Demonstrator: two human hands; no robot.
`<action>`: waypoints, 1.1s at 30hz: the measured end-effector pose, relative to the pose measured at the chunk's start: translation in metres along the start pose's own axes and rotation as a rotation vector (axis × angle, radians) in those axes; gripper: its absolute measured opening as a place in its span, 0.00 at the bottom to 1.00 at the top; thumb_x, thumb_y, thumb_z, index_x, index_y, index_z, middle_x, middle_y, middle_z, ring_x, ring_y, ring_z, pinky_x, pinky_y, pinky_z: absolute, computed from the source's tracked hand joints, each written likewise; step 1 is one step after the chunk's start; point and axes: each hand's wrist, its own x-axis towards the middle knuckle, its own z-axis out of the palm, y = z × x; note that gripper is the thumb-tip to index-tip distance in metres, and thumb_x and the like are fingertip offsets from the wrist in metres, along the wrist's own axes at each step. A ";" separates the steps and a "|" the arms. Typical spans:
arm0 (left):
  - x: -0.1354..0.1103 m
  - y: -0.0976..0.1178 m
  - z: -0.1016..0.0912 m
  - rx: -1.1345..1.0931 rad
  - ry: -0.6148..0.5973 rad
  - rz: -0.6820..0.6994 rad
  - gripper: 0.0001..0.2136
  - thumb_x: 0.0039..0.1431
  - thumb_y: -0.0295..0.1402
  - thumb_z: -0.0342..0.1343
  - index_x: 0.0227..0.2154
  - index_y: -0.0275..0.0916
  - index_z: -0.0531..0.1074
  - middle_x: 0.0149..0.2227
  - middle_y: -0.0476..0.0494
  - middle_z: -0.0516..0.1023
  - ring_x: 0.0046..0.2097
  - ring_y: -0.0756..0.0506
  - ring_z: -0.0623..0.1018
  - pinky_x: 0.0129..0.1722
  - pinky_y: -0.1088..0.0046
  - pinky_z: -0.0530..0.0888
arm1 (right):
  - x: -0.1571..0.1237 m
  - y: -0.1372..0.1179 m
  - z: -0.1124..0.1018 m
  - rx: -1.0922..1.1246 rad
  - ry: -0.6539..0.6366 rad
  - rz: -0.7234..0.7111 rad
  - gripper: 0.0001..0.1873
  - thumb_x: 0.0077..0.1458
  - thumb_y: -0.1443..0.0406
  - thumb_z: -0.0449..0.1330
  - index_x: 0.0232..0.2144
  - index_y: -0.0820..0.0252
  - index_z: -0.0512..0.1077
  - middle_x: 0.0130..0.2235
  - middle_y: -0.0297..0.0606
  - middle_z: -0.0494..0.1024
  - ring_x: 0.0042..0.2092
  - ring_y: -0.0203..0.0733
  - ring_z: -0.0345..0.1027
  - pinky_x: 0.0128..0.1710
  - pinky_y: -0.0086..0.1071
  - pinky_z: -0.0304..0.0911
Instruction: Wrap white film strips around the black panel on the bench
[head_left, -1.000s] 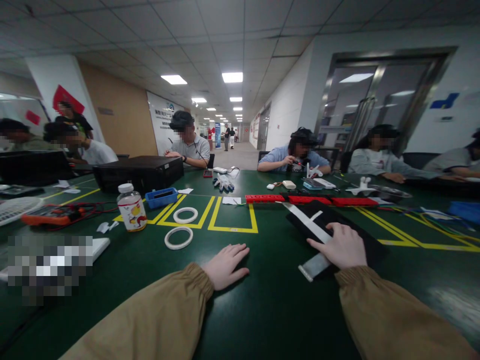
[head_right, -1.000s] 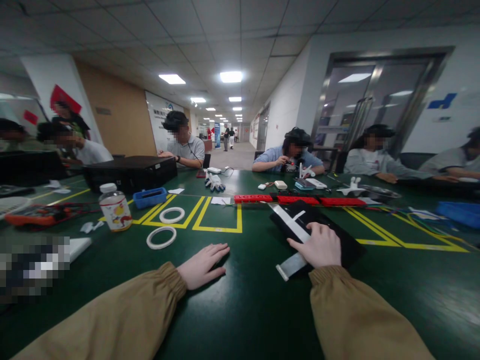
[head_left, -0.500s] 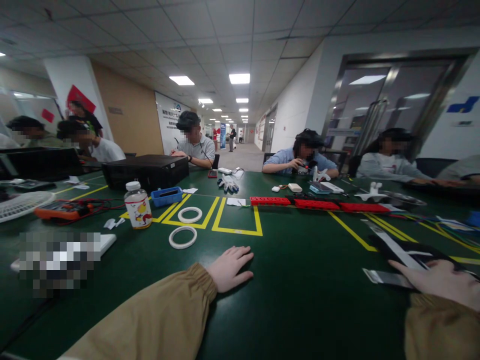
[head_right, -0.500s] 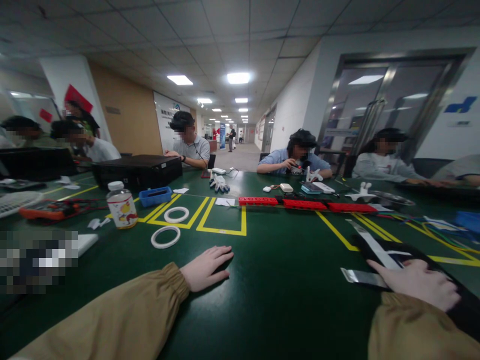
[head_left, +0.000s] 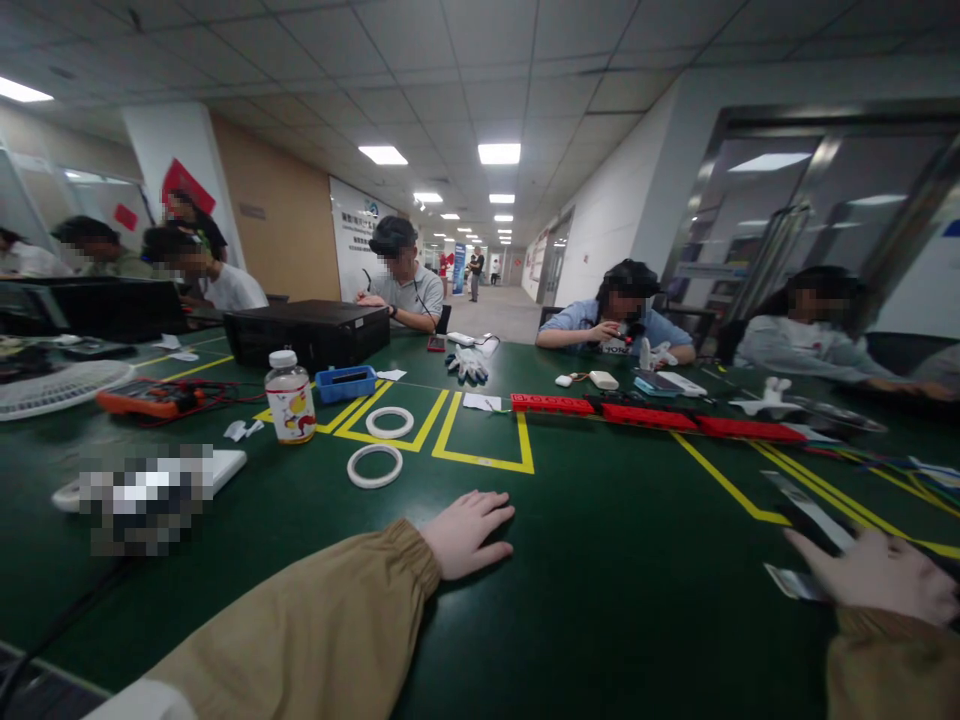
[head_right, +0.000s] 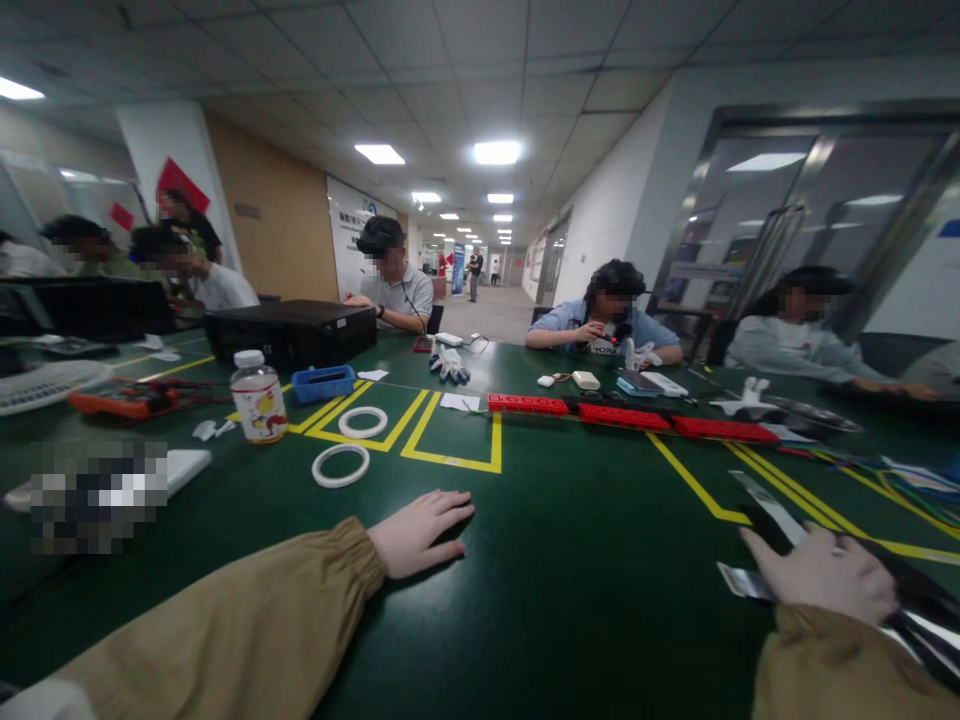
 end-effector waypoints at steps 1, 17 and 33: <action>0.000 0.000 0.000 0.000 0.002 0.000 0.25 0.61 0.44 0.45 0.58 0.37 0.56 0.60 0.36 0.57 0.60 0.39 0.59 0.59 0.57 0.57 | -0.006 -0.017 -0.003 -0.036 -0.055 -0.042 0.44 0.44 0.42 0.47 0.46 0.79 0.68 0.44 0.74 0.61 0.51 0.70 0.51 0.41 0.56 0.47; 0.002 -0.003 0.000 0.001 0.042 0.024 0.20 0.62 0.37 0.45 0.56 0.39 0.59 0.58 0.39 0.61 0.57 0.41 0.62 0.56 0.59 0.60 | -0.239 -0.248 -0.155 0.821 -0.546 -1.736 0.13 0.54 0.68 0.50 0.42 0.61 0.67 0.45 0.41 0.71 0.46 0.42 0.61 0.48 0.38 0.57; 0.001 -0.001 -0.002 0.016 0.032 0.014 0.21 0.62 0.38 0.44 0.56 0.37 0.59 0.58 0.38 0.60 0.57 0.40 0.62 0.56 0.59 0.60 | -0.235 -0.244 -0.151 0.834 -0.998 -1.515 0.15 0.53 0.69 0.55 0.45 0.56 0.66 0.47 0.33 0.69 0.47 0.40 0.59 0.48 0.34 0.52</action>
